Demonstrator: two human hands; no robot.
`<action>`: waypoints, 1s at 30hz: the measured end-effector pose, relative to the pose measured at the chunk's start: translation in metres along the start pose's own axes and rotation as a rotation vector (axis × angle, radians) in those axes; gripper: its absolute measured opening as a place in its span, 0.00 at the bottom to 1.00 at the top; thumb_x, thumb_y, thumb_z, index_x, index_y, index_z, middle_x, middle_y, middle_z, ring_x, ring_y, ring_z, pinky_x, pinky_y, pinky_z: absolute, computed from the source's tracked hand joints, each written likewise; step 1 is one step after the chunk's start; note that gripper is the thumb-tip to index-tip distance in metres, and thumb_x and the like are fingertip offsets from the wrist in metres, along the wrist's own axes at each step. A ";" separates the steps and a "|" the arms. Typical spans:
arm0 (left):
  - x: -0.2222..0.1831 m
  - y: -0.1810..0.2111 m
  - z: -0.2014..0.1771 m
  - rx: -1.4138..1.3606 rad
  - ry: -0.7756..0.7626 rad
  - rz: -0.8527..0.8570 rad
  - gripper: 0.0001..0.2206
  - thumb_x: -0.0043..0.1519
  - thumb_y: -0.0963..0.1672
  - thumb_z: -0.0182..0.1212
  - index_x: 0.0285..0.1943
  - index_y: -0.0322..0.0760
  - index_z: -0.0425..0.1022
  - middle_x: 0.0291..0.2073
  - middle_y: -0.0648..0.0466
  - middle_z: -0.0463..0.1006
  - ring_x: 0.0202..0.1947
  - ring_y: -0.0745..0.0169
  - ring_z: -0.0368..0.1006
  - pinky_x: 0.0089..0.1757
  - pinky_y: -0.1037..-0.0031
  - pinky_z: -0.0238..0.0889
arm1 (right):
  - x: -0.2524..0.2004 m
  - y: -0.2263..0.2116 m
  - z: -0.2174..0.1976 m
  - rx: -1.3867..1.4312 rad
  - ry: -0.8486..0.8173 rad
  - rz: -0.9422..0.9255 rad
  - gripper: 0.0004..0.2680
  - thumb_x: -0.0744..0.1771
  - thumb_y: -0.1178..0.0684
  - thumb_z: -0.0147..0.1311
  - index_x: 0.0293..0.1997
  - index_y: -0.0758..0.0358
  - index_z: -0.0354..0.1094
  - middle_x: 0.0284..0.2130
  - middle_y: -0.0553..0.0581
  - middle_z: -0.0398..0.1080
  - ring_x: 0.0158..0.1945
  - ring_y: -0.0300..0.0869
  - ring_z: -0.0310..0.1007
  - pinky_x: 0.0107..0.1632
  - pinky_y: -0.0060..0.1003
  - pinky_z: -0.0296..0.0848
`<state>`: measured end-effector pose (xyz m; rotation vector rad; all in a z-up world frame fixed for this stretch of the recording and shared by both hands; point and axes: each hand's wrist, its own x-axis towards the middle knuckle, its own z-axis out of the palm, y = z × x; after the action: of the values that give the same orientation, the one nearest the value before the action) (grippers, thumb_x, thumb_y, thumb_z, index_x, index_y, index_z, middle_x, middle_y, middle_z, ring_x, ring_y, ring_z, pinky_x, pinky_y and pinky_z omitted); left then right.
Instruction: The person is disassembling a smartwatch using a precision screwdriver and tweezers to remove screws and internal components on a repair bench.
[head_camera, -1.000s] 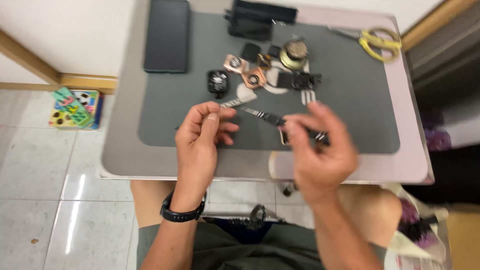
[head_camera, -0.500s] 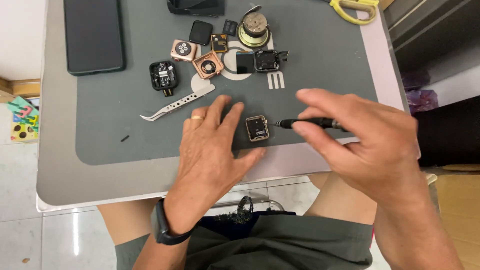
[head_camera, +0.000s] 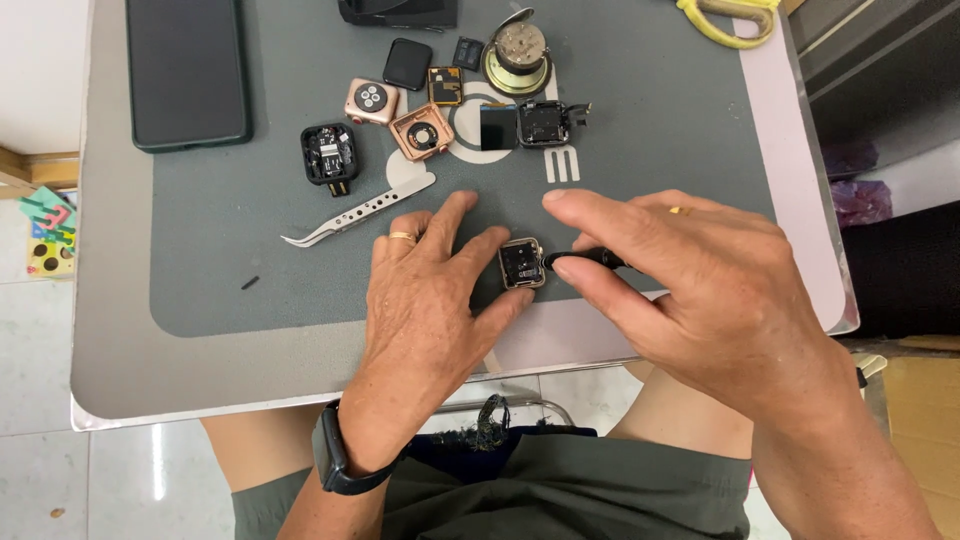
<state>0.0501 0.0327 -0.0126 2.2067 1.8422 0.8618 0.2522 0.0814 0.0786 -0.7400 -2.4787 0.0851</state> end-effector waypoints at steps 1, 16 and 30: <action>0.000 0.000 0.000 -0.001 0.000 0.000 0.22 0.56 0.53 0.69 0.57 0.44 0.78 0.65 0.42 0.68 0.53 0.37 0.63 0.48 0.51 0.59 | 0.000 0.000 0.000 -0.001 -0.001 0.000 0.11 0.69 0.62 0.67 0.56 0.68 0.73 0.40 0.53 0.77 0.30 0.43 0.67 0.48 0.42 0.79; -0.001 -0.003 -0.001 -0.060 0.043 0.008 0.21 0.54 0.51 0.73 0.54 0.46 0.79 0.64 0.42 0.70 0.51 0.39 0.65 0.46 0.53 0.60 | 0.003 -0.002 0.003 0.020 -0.022 -0.028 0.12 0.69 0.62 0.67 0.58 0.69 0.72 0.40 0.56 0.78 0.29 0.47 0.66 0.50 0.46 0.79; -0.001 -0.004 0.001 -0.055 0.044 0.000 0.21 0.53 0.52 0.74 0.53 0.46 0.79 0.64 0.44 0.70 0.50 0.40 0.66 0.45 0.53 0.60 | 0.004 -0.002 0.006 0.021 -0.010 -0.048 0.12 0.69 0.63 0.67 0.57 0.69 0.71 0.28 0.53 0.71 0.27 0.45 0.62 0.52 0.47 0.81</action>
<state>0.0471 0.0332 -0.0150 2.1716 1.8152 0.9570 0.2452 0.0828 0.0761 -0.6720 -2.4997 0.0973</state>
